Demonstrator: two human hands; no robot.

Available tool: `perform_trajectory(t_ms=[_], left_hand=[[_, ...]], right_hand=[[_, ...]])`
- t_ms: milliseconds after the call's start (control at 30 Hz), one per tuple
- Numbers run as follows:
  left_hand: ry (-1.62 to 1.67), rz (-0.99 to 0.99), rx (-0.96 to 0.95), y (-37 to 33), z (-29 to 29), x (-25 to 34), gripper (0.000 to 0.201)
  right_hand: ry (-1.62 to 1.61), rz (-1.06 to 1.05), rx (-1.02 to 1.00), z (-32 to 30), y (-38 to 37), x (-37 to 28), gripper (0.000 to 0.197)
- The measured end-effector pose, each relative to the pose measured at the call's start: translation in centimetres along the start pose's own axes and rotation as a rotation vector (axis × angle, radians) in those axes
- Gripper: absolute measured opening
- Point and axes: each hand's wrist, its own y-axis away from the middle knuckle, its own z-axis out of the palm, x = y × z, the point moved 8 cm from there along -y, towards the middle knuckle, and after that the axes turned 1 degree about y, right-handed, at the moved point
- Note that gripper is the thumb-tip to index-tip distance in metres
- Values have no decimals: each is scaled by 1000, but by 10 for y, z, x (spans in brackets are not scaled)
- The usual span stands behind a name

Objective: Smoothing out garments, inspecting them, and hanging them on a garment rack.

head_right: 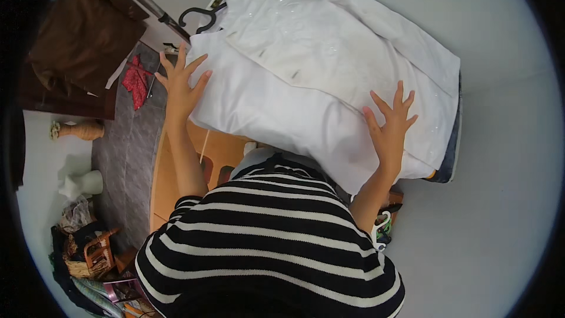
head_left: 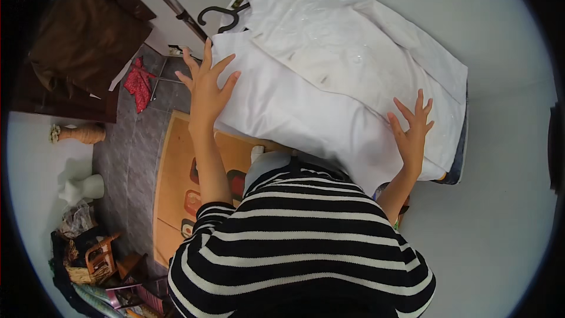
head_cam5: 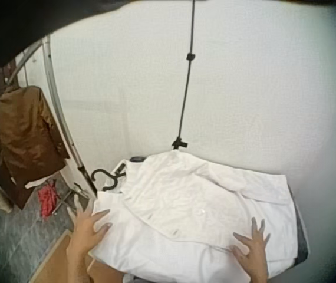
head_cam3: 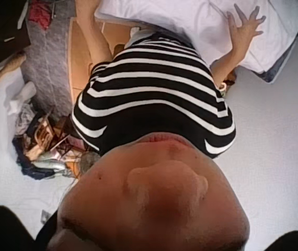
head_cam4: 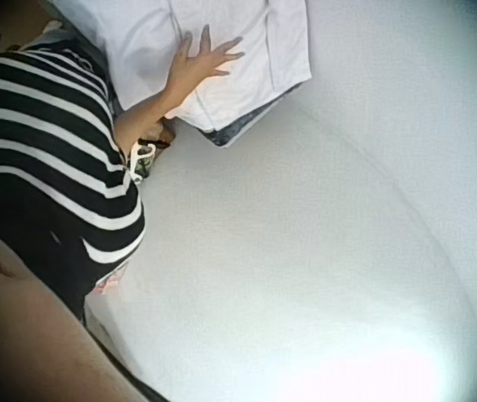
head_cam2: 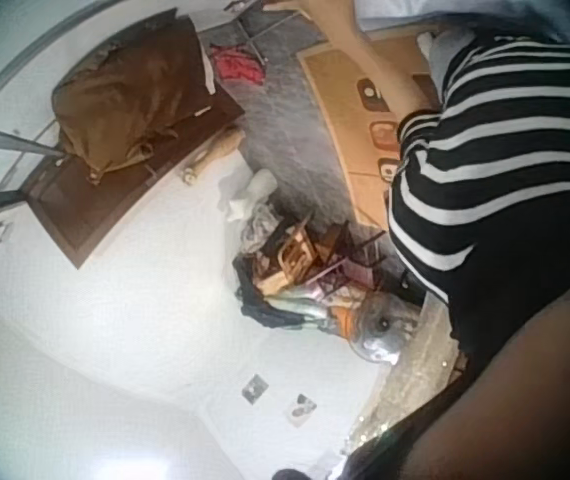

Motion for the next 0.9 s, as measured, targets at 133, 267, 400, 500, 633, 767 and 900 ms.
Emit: perform_trajectory(t_ms=[133,267,400,500,633,767,900], left_hand=[[39,-3,-68,8,-13,-39,35],[125,28,-214,11,-1,-62,41],[197,91,-295,14,7,-68,49],[235,158,-315,8,9,-65,53],[228,292,-317,4,15,-63,56],[323,314,-318,3,21,-60,54],[359,273,-339,1,31,-60,56]], right_hand=[[-59,-122,41,16,2,-71,31],[-140,-206,10,53,9,-142,28],[-213,-381,-104,88,22,-222,35],[-178,-452,-155,114,32,-262,42],[-70,-437,-87,141,41,-277,45],[-27,-345,-77,141,39,-275,49],[-39,-320,-8,142,35,-278,42]])
